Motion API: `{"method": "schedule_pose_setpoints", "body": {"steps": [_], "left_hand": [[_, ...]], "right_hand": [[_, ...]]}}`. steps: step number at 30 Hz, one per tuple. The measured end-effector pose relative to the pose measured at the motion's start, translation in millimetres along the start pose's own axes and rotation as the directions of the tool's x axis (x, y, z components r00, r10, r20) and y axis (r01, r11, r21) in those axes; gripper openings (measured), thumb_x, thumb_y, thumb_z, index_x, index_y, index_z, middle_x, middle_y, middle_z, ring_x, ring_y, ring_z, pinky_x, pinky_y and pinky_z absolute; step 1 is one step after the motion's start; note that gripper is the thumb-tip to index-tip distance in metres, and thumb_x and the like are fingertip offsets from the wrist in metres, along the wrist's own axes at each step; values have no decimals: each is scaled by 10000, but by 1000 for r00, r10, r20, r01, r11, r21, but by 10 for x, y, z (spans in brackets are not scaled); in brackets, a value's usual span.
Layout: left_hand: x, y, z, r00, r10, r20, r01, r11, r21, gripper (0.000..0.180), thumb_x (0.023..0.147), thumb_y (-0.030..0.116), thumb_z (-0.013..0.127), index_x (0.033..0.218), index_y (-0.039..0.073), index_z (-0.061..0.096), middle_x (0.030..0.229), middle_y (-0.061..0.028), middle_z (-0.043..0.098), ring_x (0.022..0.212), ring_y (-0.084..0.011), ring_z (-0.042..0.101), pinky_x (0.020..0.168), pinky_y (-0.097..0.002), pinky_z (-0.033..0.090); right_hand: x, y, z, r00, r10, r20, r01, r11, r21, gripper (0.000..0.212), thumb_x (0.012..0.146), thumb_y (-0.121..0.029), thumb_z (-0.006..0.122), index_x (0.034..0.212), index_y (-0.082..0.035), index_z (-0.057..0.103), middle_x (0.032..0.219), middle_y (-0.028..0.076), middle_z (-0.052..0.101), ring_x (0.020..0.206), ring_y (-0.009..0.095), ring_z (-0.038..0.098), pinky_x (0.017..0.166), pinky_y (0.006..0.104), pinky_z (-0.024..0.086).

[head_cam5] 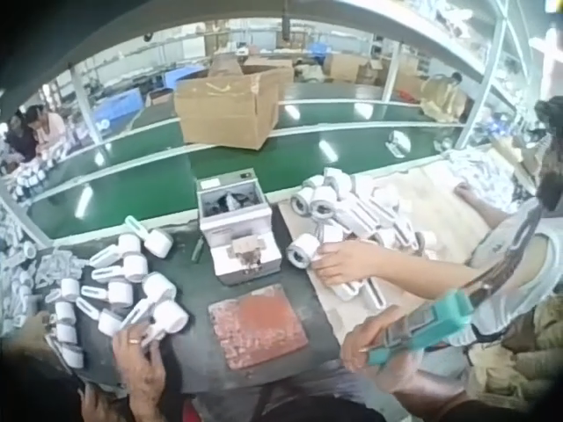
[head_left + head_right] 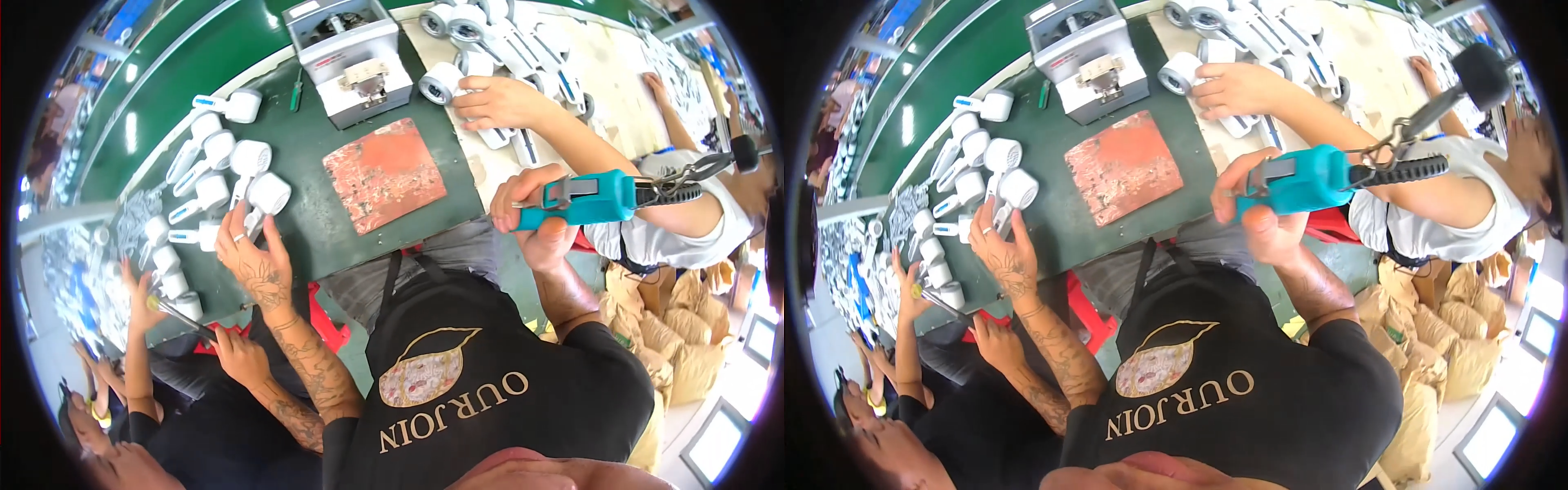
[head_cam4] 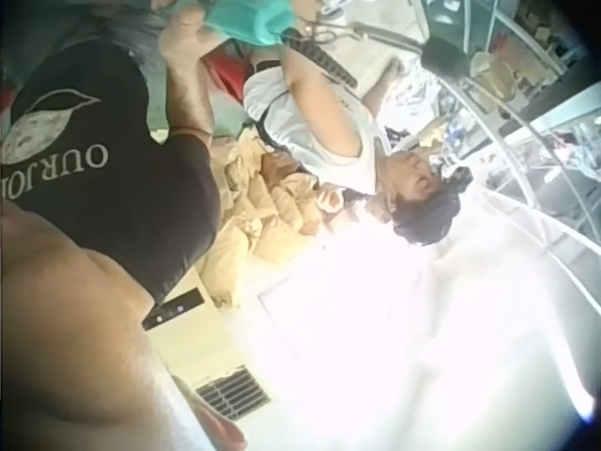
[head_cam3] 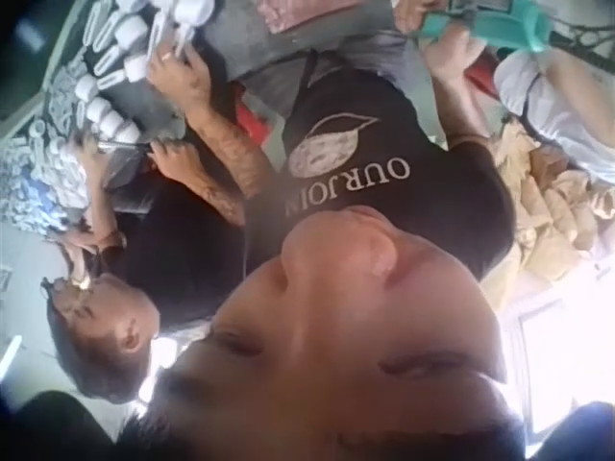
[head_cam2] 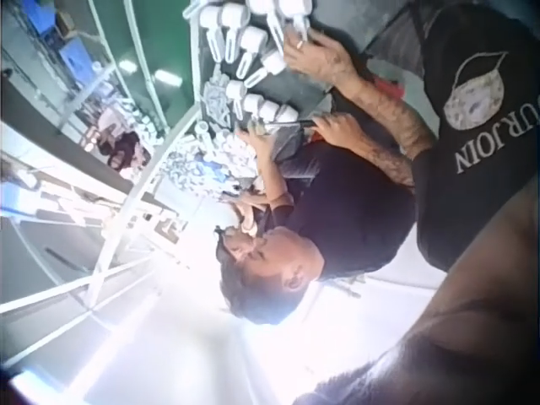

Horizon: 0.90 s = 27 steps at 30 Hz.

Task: The person assembles hair dryers on an electronics assembly line by joining plastic housings and internal components with an electric screwdriver.

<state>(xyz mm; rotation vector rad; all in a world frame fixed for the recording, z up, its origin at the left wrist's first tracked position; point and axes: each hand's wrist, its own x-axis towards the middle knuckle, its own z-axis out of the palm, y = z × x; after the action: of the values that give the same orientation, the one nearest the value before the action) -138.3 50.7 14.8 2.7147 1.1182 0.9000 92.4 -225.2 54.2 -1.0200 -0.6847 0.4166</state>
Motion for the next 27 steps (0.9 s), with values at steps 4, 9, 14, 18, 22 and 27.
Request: {"method": "schedule_pose_setpoints", "body": {"steps": [4, 9, 14, 18, 22, 27], "left_hand": [[251, 945, 340, 994, -13, 112, 72, 839, -540, 243, 921, 169, 744, 1115, 29, 701, 1019, -129, 693, 976, -306, 648, 872, -401, 521], [543, 2021, 893, 881, 401, 253, -172, 767, -618, 405, 964, 381, 685, 1240, 85, 670, 874, -139, 703, 884, -351, 696, 801, -456, 554], [551, 2338, 1229, 807, 498, 319, -329, 826, -457, 568, 968, 475, 622, 1345, 51, 594, 899, -152, 688, 822, -345, 710, 719, -460, 571], [519, 2326, 1149, 841, 396, 369, -230, 879, -418, 543, 971, 495, 621, 1305, 67, 622, 996, -198, 679, 868, -380, 709, 737, -485, 569], [519, 2331, 1293, 906, 385, 177, -282, 859, -428, 459, 949, 430, 665, 1205, 51, 638, 951, -207, 665, 839, -405, 697, 695, -501, 552], [566, 2240, 1241, 892, 394, 222, -338, 907, -251, 473, 921, 426, 673, 1143, 9, 642, 991, -157, 689, 908, -343, 688, 829, -477, 515]], "right_hand": [[-70, -45, -64, 1000, -1, -4, 1, 1000, -14, 703, 873, -577, 776, 1074, 67, 580, 779, 84, 606, 631, 170, 608, 553, 300, 482], [-128, -121, -67, 1000, 23, -7, -24, 999, -31, 703, 875, -578, 773, 1080, 67, 581, 779, 87, 613, 645, 160, 610, 571, 295, 485], [-196, -145, -158, 999, -11, -42, 9, 999, -44, 711, 877, -568, 776, 1106, 74, 571, 781, 93, 619, 647, 152, 600, 585, 288, 482], [-199, -172, -204, 1000, 22, -2, -22, 999, -32, 714, 875, -560, 783, 1119, 75, 567, 784, 87, 616, 646, 144, 588, 575, 274, 464], [-104, -193, -202, 998, 59, -33, -62, 992, -107, 733, 855, -610, 767, 1103, 45, 551, 766, 73, 569, 637, 151, 559, 549, 286, 437], [-10, -138, -88, 994, 111, -24, -113, 988, -106, 767, 837, -653, 754, 1121, 23, 527, 747, 62, 531, 623, 152, 522, 554, 308, 426]]}}
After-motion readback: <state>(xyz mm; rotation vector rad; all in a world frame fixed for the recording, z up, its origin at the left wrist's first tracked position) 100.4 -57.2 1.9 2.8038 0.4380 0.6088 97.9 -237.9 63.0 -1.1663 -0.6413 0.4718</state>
